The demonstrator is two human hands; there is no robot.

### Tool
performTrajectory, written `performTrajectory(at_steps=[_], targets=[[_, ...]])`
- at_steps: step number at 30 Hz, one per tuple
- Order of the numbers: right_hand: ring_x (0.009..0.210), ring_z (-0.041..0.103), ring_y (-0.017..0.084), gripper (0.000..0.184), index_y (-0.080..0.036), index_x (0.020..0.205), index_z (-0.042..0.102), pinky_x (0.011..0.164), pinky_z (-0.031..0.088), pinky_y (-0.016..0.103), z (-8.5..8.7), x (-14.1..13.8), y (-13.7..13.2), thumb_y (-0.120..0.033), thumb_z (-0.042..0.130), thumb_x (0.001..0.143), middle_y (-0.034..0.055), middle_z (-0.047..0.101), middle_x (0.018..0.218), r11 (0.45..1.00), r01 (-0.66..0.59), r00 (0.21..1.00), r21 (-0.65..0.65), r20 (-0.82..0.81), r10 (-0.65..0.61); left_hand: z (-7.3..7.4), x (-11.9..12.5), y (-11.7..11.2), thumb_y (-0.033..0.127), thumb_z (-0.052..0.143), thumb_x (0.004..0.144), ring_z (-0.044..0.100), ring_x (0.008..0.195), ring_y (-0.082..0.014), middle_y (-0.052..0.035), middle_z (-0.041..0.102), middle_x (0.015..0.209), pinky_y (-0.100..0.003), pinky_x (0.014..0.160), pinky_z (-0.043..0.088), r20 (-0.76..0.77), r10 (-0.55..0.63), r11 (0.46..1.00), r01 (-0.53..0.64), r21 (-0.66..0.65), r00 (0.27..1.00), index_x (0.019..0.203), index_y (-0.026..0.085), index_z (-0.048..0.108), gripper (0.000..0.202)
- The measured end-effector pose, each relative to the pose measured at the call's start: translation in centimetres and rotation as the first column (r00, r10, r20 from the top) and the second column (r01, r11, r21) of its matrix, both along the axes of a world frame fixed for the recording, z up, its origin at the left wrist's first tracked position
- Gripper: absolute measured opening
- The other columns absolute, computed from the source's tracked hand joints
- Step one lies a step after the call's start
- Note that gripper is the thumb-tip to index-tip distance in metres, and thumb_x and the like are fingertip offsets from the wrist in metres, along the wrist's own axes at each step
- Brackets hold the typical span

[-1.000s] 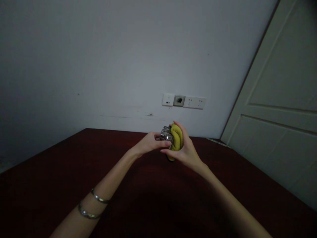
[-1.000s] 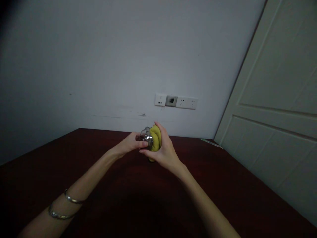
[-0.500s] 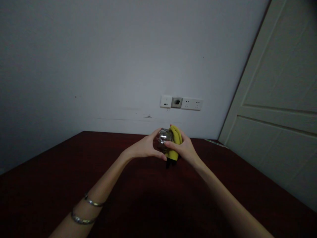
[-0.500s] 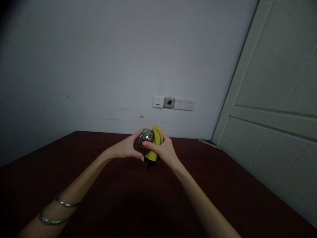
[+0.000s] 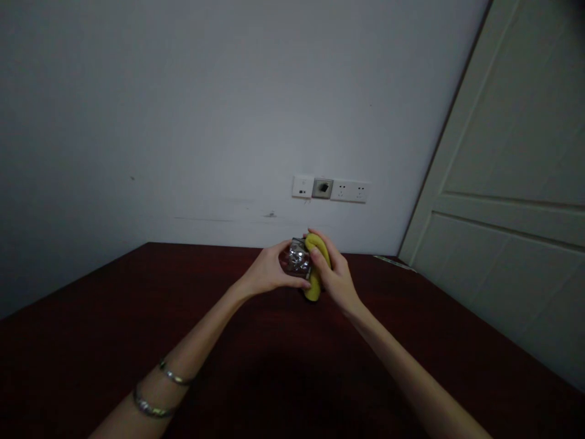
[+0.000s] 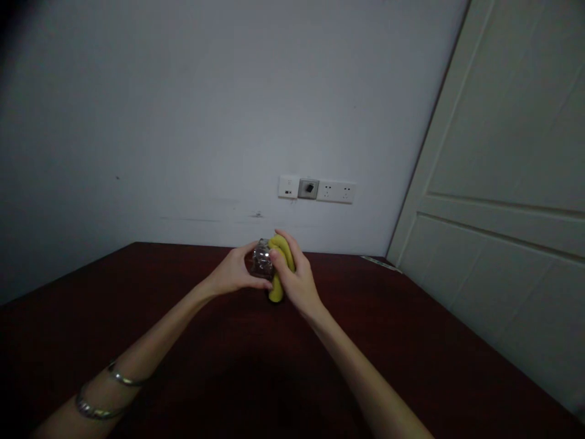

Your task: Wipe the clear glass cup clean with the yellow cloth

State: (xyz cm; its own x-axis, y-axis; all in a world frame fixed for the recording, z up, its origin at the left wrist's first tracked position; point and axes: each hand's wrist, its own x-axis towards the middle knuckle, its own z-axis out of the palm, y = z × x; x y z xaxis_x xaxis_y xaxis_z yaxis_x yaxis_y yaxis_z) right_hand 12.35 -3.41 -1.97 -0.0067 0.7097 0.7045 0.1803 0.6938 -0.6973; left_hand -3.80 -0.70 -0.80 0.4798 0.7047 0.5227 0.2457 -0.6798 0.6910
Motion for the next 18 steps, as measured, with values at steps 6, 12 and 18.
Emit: performTrajectory(at_steps=[6, 12, 18], targets=[[0.119, 0.051, 0.022, 0.031, -0.025, 0.115, 0.060, 0.103, 0.038, 0.041, -0.05, 0.11, -0.08, -0.034, 0.054, 0.086, 0.0063, 0.059, 0.123, 0.948, 0.067, 0.987, 0.310, 0.120, -0.109, -0.06, 0.56, -0.39, 0.032, 0.083, 0.053, 0.063, 0.093, -0.0217, -0.0079, 0.065, 0.105, -0.039, 0.086, 0.050, 0.121, -0.080, 0.995, 0.086, -0.045, 0.989, 0.115, 0.015, 0.051, 0.072], [0.104, 0.062, 0.020, 0.028, -0.023, 0.109, 0.063, 0.093, 0.048, 0.039, 0.65, -0.34, -0.05, -0.037, 0.052, 0.087, 0.0061, 0.067, 0.113, 0.988, 0.095, 0.993, 0.123, -0.080, -0.085, 0.03, 0.79, -0.69, 0.030, 0.083, 0.053, 0.065, 0.086, -0.0197, -0.0072, 0.065, 0.102, -0.035, 0.079, 0.053, 0.148, -0.080, 0.994, 0.090, -0.059, 0.986, 0.114, 0.015, 0.051, 0.070], [0.119, 0.053, 0.022, 0.031, -0.025, 0.115, 0.062, 0.101, 0.042, 0.040, 0.68, 0.29, -0.65, -0.028, 0.059, 0.084, 0.0074, 0.059, 0.125, 0.915, 0.088, 0.961, 0.393, 0.208, -0.182, 0.07, 0.85, -0.72, 0.021, 0.079, 0.055, 0.064, 0.080, -0.0175, -0.0030, 0.066, 0.092, -0.029, 0.070, 0.052, 0.141, -0.013, 0.998, 0.021, -0.054, 0.990, 0.109, 0.014, 0.055, 0.060]])
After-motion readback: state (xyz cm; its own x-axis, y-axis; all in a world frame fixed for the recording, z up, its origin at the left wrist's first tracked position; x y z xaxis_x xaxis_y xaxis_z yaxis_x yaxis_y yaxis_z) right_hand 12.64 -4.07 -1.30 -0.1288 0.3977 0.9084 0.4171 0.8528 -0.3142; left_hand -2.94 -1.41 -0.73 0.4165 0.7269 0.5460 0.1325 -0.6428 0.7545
